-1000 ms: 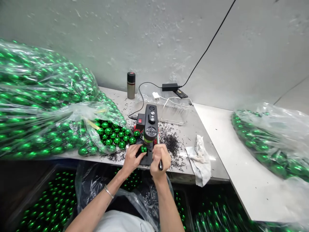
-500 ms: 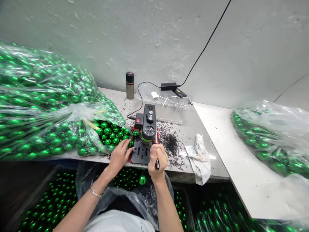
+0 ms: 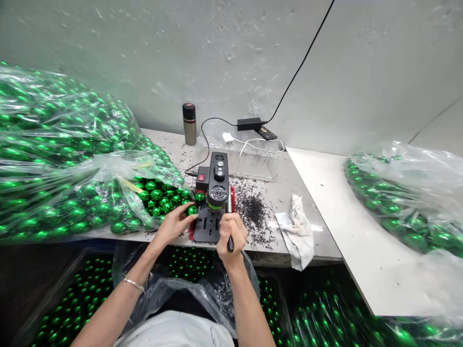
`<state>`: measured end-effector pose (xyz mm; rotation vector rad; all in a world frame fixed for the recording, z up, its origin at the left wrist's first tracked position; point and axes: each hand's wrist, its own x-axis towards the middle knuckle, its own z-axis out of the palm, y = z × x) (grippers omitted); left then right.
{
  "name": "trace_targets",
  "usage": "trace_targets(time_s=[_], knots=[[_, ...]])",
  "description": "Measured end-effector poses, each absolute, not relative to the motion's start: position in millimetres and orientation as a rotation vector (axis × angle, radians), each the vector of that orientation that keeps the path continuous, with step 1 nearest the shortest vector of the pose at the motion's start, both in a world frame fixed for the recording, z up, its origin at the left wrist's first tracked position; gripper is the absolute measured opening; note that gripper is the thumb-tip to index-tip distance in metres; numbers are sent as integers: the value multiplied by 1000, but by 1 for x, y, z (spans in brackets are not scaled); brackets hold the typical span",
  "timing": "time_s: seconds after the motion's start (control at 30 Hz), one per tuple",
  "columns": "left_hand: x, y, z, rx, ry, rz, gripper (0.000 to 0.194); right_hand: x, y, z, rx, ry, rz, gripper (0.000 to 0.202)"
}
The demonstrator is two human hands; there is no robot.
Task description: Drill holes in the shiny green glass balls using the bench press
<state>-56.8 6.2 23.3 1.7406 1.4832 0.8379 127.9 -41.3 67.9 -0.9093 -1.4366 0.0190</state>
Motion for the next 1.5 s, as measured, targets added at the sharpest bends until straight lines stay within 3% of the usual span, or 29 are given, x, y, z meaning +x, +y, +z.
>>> trace_targets(time_s=[0.13, 0.23, 0.37, 0.63, 0.87, 1.17, 1.5], knots=[[-48, 7, 14, 1316, 1190, 990, 67, 127, -41, 68, -902, -1431, 24, 32], [-36, 8, 4, 1127, 1101, 1043, 71, 127, -41, 72, -900, -1430, 27, 32], [-28, 8, -4, 1182, 1122, 1005, 59, 127, -41, 86, -930, -1431, 34, 33], [-26, 2, 11, 2018, 1302, 804, 38, 126, -39, 102, -947, -1425, 40, 33], [-20, 6, 20, 2227, 1317, 625, 35, 127, -41, 95, -946, -1440, 20, 32], [-10, 1, -12, 2180, 1373, 991, 32, 126, -44, 83, -964, -1432, 12, 31], [-10, -1, -21, 2188, 1358, 1048, 32, 130, -38, 26, -903, -1459, -139, 30]])
